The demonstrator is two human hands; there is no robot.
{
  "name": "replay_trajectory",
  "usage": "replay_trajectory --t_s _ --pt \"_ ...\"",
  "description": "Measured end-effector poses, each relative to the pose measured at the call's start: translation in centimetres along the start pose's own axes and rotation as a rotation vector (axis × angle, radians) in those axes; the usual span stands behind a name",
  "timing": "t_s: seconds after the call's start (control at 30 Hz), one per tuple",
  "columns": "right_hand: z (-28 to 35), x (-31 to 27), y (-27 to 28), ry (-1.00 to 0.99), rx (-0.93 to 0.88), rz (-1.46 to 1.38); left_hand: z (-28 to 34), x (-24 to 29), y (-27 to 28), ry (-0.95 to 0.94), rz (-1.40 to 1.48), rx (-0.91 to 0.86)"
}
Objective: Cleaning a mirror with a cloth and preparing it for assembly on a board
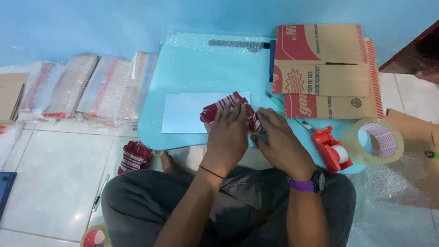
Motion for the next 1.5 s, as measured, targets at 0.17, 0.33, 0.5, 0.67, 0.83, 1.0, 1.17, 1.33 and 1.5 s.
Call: replay_trajectory --t_s 0.17,0.33,0.5,0.67,0.83,1.0,1.17,1.33,1.5 --pt "0.5 0.3 -0.1 -0.009 0.012 0.009 0.3 -4.4 2.4 -0.064 0.000 0.146" --pt "0.3 1.1 -0.4 -0.003 -0.018 0.074 0.2 -11.4 6.5 0.096 -0.101 0.052" --pt "0.7 0.5 -0.3 -0.007 0.016 0.023 -2.2 -12.0 3.9 0.222 -0.296 -0.005" --pt "0.3 0.5 -0.2 -0.025 0.002 0.012 -2.4 -2.8 3.7 0.122 -0.173 -0.019" --pt "0.3 -0.2 0.5 -0.054 -0.007 -0.034 -0.2 0.5 3.1 -0.032 -0.024 -0.070" --pt "-0.2 0.2 0.1 -0.036 -0.026 0.036 -3.5 -1.2 1.0 -0.132 -0.070 -0.062" --pt "-0.3 -0.2 0.4 -0.032 -0.017 0.047 -3.3 0.1 1.8 -0.084 0.002 -0.133" --pt "-0.5 0.0 0.9 -0.064 -0.020 0.028 -1.4 1.6 3.3 -0.044 -0.014 -0.184" --pt "-0.7 -0.4 0.4 -0.020 -0.011 0.068 -4.7 -0.7 -1.5 -0.088 -0.089 -0.095"
Point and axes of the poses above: each hand's wrist, its own z-axis away from the middle knuckle, its own y-axis out of the back of the hand, x = y × z, the point moved 4 cm from there along -z, towards the middle knuckle, and after that the axes turned 12 degrees about y, right-handed, at the moved point
